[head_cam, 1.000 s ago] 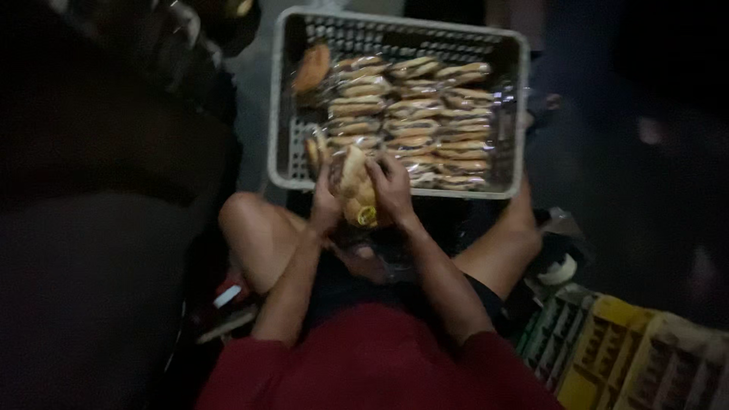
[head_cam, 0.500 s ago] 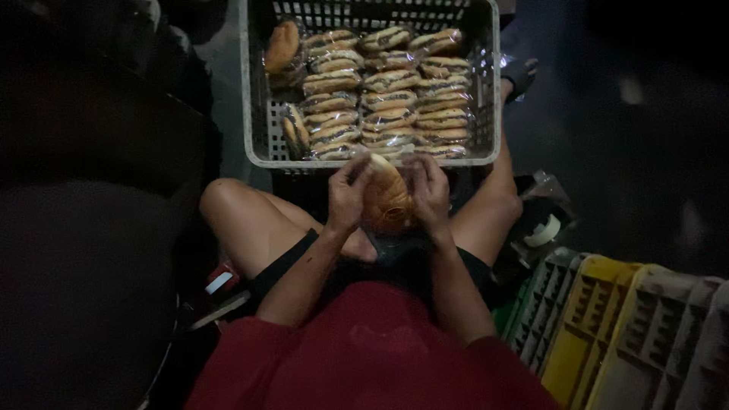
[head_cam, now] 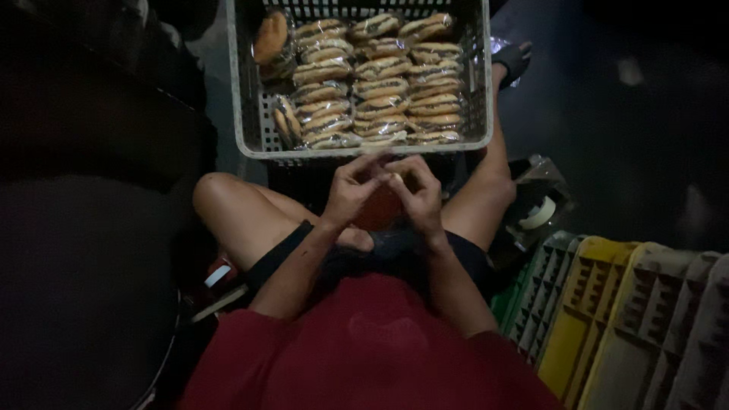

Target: The person takes packaged bread from a basket, pulls a piece of tape from a dispenser on their leg, and applies it to the plastic wrap to seal the package before placing it back in the basket.

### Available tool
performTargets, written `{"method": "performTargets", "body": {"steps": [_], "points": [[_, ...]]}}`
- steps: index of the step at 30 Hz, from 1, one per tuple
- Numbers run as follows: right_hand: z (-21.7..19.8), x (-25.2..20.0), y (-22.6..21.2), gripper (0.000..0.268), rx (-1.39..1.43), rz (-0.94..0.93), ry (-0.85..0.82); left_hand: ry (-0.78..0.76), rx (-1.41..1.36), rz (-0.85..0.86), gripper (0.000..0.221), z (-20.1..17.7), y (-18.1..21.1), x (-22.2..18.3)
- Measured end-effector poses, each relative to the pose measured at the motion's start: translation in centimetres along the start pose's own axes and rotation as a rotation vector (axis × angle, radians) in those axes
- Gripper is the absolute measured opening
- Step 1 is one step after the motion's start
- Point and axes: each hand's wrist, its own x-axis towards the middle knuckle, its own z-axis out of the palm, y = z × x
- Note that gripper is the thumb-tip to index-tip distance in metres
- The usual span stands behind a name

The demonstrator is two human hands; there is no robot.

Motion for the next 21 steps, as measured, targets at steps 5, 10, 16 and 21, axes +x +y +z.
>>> {"method": "performTargets", "body": {"steps": [5,10,16,21], "points": [[-0.7,0.3,-0.7,0.008,0.064,0.089,0.105,0.025,-0.022,0.065,0.017,1.1,-2.1,-0.1],[-1.9,-1.2,0.5,0.014,0.089,0.106,0.103,-0.089,-0.503,-0.198,0.018,2.0,-3.6,0.5],[-2.6,-1.0,-0.2,0.01,-0.13,0.272,0.228,0.012,0.207,0.079,0.022,5.1,-2.0,-0.2],[-1.7,-1.7,-0.2,0.018,0.047,0.164,0.387,0.093,0.189,0.015,0.017,6.4,-2.4,0.1]]}}
